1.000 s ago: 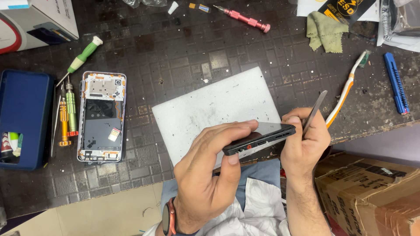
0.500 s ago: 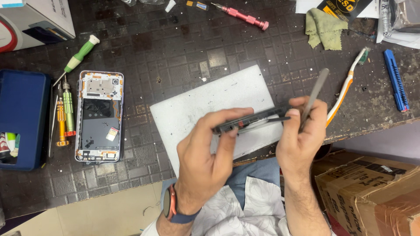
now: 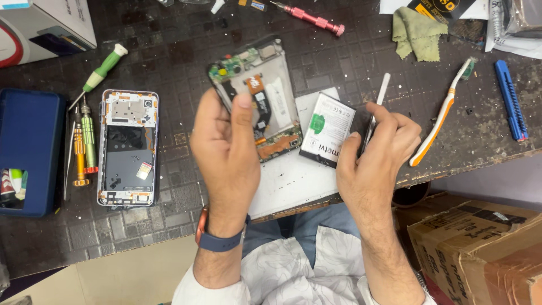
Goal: The person replaces a smartphone battery by disconnecting the old battery, removing it, and installing a new one. They then reattach the phone frame and press the edges to secure the assembly.
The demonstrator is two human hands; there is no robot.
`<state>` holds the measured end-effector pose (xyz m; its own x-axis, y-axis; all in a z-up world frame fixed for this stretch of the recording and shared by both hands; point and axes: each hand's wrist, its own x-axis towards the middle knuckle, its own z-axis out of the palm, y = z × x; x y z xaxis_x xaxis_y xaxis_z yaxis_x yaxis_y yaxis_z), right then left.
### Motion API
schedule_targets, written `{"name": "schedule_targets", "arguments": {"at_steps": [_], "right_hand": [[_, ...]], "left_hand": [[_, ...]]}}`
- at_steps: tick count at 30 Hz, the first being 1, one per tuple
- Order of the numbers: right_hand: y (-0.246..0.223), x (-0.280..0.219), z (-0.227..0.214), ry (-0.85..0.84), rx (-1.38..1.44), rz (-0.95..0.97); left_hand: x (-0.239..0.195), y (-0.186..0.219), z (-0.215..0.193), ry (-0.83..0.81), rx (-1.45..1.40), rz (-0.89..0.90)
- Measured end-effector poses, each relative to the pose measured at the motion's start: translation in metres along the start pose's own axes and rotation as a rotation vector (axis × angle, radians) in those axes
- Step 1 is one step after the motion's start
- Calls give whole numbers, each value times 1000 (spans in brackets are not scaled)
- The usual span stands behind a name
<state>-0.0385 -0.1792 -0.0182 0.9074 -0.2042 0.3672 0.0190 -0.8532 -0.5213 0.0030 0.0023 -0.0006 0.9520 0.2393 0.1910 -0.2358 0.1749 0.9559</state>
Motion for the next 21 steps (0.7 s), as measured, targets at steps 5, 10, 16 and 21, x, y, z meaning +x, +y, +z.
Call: {"name": "schedule_targets", "arguments": {"at_steps": [5, 10, 16, 21], "right_hand": [[1, 1, 1, -32, -47, 1], [0, 1, 2, -44, -48, 4], [4, -4, 2, -11, -30, 4], [11, -11, 1, 155, 59, -79]], "left_hand": [[13, 8, -15, 30, -50, 66], [17, 29, -26, 25, -109, 41], [8, 44, -27, 9, -229, -133], [-19, 50, -24, 3, -391, -594]]}}
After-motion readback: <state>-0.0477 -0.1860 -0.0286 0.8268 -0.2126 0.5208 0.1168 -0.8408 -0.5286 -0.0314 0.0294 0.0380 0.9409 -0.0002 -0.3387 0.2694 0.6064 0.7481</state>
